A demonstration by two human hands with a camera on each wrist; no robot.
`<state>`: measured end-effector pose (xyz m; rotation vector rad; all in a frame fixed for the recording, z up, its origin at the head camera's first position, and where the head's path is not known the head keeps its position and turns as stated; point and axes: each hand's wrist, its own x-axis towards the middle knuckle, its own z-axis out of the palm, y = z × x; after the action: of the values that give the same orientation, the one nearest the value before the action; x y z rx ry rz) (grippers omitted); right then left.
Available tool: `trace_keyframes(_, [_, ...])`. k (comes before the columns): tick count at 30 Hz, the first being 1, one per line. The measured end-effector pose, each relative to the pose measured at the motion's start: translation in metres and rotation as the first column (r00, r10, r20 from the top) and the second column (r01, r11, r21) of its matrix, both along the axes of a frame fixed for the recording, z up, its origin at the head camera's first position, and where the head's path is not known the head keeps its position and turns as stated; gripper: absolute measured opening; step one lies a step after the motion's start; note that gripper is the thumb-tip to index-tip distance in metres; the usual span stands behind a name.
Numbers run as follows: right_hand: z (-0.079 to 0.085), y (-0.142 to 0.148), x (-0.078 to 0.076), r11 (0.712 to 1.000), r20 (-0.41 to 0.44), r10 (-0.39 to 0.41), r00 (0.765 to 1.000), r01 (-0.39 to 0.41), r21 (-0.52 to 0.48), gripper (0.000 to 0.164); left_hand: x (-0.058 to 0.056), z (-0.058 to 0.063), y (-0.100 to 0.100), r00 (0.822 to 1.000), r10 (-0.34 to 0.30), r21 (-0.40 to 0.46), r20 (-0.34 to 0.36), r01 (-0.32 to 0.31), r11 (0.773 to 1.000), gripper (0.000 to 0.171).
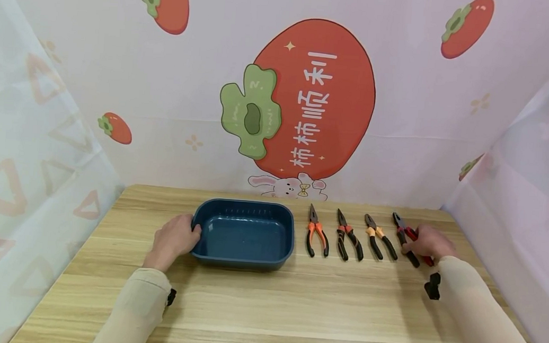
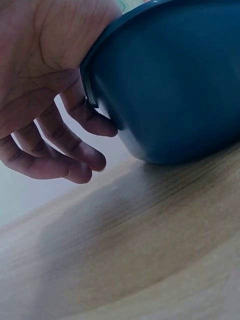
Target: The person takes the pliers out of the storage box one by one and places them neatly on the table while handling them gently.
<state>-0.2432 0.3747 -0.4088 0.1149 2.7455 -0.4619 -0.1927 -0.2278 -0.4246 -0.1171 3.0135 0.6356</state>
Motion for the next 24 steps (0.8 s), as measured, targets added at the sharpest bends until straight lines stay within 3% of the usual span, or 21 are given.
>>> trace_keyframes(7, [0.0002, 0.0016, 0.0004, 0.999, 0.02, 0.008, 1.0, -0.007, -0.046, 0.041, 0.0003, 0.0002, 0.0001, 1.0, 0.004, 0.003, 0.004, -0.004, 1.0, 0.027])
trace_keyframes(18, [0.0042, -0.0002, -0.0005, 1.0, 0.055, 0.018, 0.998, -0.017, -0.022, 0.043, 0.0003, 0.0003, 0.0011, 1.0, -0.005, -0.014, -0.004, 0.005, 1.0, 0.027])
trace_keyframes(24, [-0.0011, 0.0006, 0.002, 0.994, 0.078, -0.028, 0.997, 0.036, -0.101, 0.039, -0.0004, 0.0008, 0.0018, 1.0, -0.005, -0.013, -0.023, 0.004, 1.0, 0.024])
